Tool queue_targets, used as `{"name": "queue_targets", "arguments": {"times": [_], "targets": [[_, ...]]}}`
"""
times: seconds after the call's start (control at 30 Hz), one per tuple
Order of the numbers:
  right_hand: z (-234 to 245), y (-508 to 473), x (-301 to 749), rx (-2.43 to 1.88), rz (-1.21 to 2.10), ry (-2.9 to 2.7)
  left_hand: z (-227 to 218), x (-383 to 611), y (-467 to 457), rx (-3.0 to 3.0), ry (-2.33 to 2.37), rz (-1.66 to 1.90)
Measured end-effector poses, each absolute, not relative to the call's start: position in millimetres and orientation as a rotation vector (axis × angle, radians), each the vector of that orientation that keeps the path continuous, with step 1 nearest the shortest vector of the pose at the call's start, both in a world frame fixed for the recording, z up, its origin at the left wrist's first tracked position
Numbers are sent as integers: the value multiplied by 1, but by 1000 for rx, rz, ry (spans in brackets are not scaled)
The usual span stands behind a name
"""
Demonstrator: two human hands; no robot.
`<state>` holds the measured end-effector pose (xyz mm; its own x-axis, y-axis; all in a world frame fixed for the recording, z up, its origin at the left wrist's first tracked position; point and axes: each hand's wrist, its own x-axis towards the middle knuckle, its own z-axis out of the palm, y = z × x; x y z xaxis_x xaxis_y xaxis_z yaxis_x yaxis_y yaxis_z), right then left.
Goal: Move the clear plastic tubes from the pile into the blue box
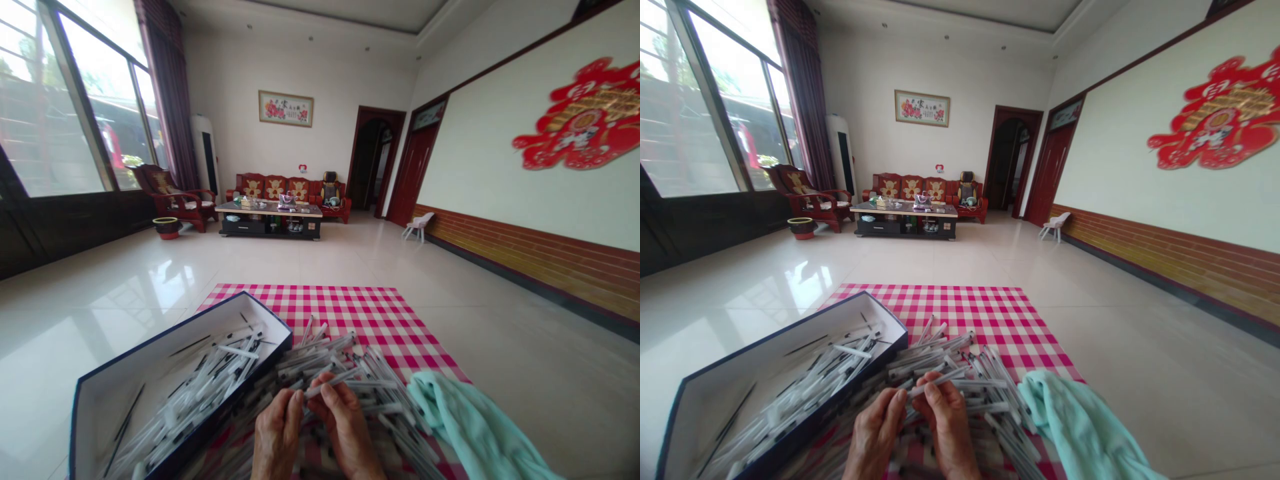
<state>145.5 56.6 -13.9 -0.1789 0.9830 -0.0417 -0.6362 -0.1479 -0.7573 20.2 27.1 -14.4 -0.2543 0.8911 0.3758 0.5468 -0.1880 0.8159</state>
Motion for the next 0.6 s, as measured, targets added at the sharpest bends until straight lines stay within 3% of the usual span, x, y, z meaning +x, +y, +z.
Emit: {"name": "queue_targets", "arguments": {"times": [0.3,0.6], "targets": [[-15,58,146,-667,1649,-694,-9,22,25,1497,1694,1599],[-17,58,145,-683,1647,-715,-10,20,27,1444,1721,1530]]}}
